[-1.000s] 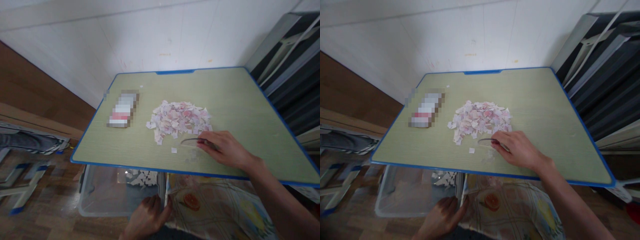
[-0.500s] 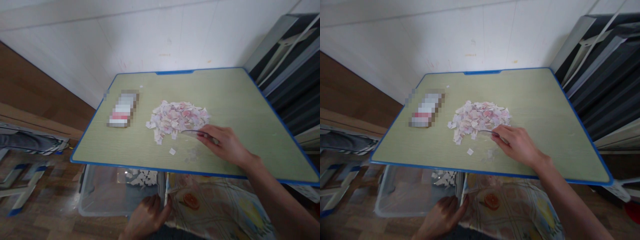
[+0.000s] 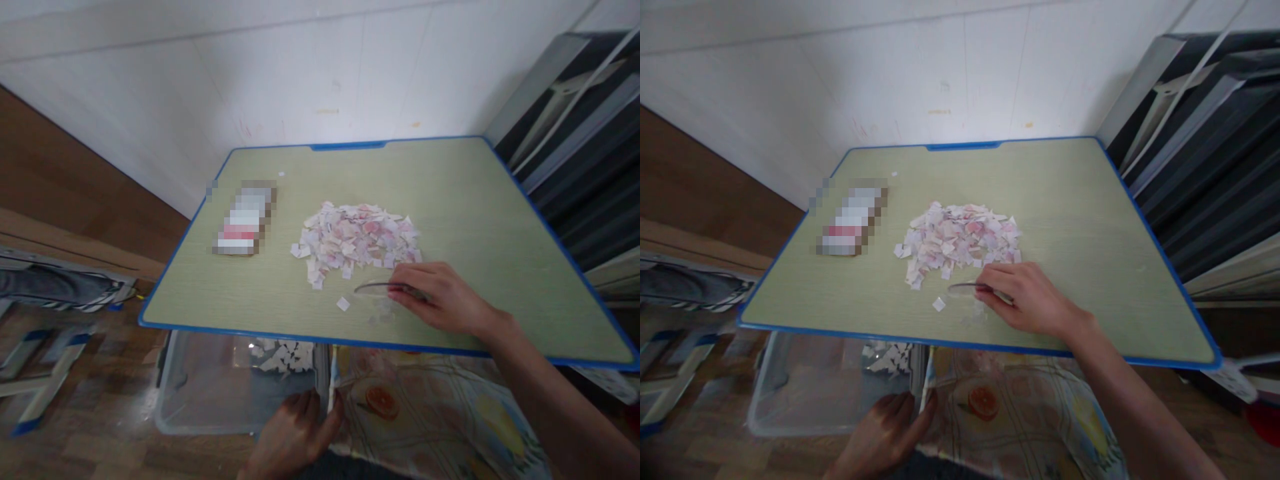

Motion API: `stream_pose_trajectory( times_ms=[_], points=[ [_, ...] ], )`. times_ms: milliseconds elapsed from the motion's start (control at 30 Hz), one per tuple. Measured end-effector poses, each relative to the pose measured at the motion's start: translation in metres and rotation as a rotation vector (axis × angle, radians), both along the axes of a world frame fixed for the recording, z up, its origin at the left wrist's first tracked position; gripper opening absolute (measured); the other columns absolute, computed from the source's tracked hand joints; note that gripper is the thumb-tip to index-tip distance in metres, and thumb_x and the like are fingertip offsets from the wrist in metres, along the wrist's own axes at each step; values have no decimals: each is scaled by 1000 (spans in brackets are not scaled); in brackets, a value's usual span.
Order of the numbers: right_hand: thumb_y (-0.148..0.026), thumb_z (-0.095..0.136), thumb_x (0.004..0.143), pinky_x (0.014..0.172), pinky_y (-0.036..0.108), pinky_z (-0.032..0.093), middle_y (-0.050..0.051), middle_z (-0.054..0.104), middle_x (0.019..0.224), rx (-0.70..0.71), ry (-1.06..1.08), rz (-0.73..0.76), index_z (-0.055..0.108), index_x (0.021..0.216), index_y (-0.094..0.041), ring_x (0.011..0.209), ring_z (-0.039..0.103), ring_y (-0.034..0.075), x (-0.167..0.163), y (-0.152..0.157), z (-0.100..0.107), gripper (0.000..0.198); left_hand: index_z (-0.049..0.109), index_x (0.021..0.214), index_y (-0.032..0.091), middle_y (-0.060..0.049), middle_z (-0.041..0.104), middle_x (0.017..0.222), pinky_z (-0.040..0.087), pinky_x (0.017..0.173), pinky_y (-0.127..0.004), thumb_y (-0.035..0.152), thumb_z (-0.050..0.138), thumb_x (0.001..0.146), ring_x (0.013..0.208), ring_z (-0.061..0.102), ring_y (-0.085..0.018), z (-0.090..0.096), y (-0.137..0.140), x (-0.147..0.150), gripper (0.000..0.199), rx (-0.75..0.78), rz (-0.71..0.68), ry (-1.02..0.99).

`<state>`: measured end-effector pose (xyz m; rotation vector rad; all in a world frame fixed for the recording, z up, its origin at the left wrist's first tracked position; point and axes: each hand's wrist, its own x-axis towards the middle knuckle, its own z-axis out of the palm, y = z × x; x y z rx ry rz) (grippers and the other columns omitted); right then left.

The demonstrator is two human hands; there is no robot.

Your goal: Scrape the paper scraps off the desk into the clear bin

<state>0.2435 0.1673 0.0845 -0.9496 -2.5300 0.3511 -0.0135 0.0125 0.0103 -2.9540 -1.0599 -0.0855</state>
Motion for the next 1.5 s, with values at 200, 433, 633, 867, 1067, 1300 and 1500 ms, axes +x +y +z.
stream_pose_trajectory(
  times_ms=[200, 433, 633, 867, 1067, 1300, 1500],
  points=[
    [-26, 40, 92, 59, 25, 41, 4, 65, 74, 103, -62, 27, 60, 80, -17, 65, 57, 15, -8, 2, 1, 25, 41, 110, 10, 0, 58, 61, 48, 42, -26, 3, 53, 60, 49, 55, -18, -2, -1, 0, 51, 0, -1, 13],
    [-11, 41, 90, 73, 30, 44, 5, 66, 85, 78, -76, 122, 62, 87, -16, 80, 56, 17, -23, 7, 0, 22, 40, 110, 10, 0, 57, 61, 47, 42, -27, 1, 50, 60, 50, 55, -18, -3, -2, -2, 52, -6, -2, 16],
    [-8, 44, 87, 76, 32, 43, 4, 64, 89, -23, -119, 142, 60, 89, -17, 83, 55, 18, -20, 4, 1, 19, 40, 110, 10, -1, 58, 62, 47, 42, -27, 2, 50, 61, 50, 56, -19, -3, -2, -2, 50, -7, -3, 18],
    [-8, 43, 87, 77, 36, 44, 4, 64, 88, -69, -154, 164, 59, 90, -19, 84, 56, 19, -7, -4, 6, 20, 40, 109, 11, 0, 59, 62, 48, 43, -26, 3, 52, 60, 50, 56, -18, -2, -1, 0, 51, -6, 15, 29],
    [-12, 39, 88, 79, 37, 49, 5, 68, 90, 9, -40, 27, 61, 95, -20, 85, 62, 19, 4, -12, 8, 25, 40, 110, 11, -1, 59, 63, 47, 43, -26, 4, 54, 62, 51, 56, -18, -5, -2, -1, 51, -12, 8, 44],
    [-20, 42, 89, 79, 39, 51, 7, 65, 104, 9, 23, -230, 52, 115, -22, 92, 63, 23, 31, -21, 2, 28, 40, 108, 11, 0, 59, 61, 47, 43, -26, 4, 53, 61, 49, 56, -18, -2, 0, -2, 50, 12, 14, 25],
    [-18, 41, 89, 83, 40, 49, 10, 65, 104, 22, -14, -239, 53, 112, -16, 93, 62, 23, 28, -24, -6, 26, 40, 107, 12, 0, 59, 59, 47, 43, -26, 3, 49, 60, 48, 55, -17, 1, 2, 0, 49, 27, 15, 19]
  ],
)
